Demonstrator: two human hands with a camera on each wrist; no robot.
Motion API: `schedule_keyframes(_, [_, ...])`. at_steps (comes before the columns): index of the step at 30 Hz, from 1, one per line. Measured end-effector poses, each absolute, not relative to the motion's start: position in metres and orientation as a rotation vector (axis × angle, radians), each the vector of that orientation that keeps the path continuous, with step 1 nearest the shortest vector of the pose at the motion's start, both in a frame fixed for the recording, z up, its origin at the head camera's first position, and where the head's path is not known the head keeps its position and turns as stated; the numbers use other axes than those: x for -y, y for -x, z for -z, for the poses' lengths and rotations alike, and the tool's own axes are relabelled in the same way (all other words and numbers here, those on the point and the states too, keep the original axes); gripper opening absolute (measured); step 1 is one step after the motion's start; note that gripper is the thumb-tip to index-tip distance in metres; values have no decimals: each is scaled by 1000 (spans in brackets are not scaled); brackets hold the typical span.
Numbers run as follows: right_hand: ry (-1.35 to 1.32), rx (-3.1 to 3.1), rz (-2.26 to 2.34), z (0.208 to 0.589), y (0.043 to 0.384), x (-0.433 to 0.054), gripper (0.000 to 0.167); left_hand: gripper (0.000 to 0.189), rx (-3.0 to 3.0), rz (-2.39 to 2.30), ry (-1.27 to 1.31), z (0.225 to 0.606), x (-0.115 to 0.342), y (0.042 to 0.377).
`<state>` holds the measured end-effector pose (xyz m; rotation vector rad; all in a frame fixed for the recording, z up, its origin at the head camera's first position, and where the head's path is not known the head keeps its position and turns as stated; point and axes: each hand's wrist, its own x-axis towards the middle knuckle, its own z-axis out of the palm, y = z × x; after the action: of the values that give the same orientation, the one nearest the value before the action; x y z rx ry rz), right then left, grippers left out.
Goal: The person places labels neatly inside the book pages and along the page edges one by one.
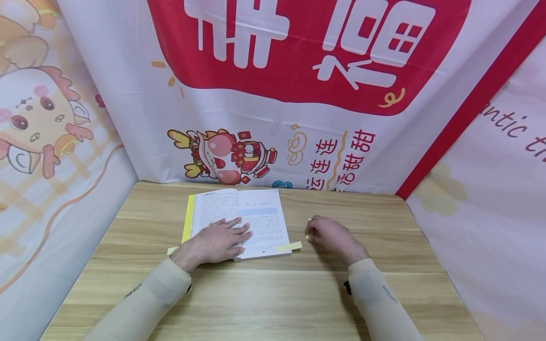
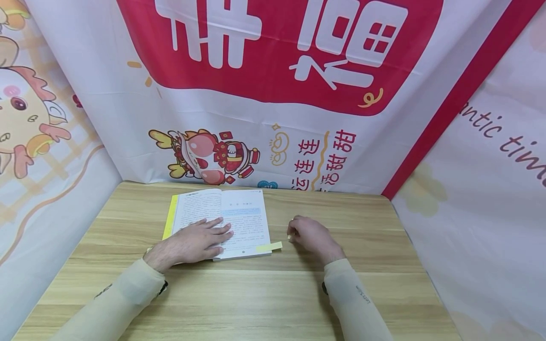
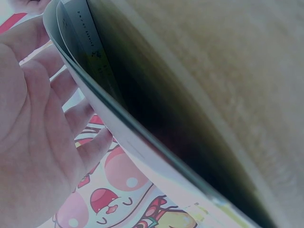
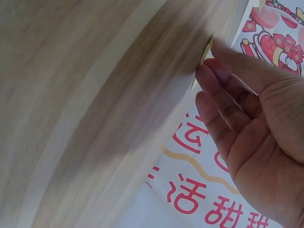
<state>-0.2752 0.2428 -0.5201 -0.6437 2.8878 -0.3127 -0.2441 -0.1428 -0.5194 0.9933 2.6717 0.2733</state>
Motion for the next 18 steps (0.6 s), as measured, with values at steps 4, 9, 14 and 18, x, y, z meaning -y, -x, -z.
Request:
schedule_keyframes(4, [645,-2885,325,521,276,-243,10,58,-2672,-268,-1012,518,142,244])
schedule_keyframes(9, [657,-2893,315,521,276,-243,8,59,-2668,-272,-1013,518,142,244])
schedule_keyframes(14, [697,-2907,343,518,275,-244,8,59,-2666,-277,-1008,517,143,244])
schedule_keyframes(18, [728,-2926,353,518,274,-246,11,59,-2665,-278,-1007,518,143,244])
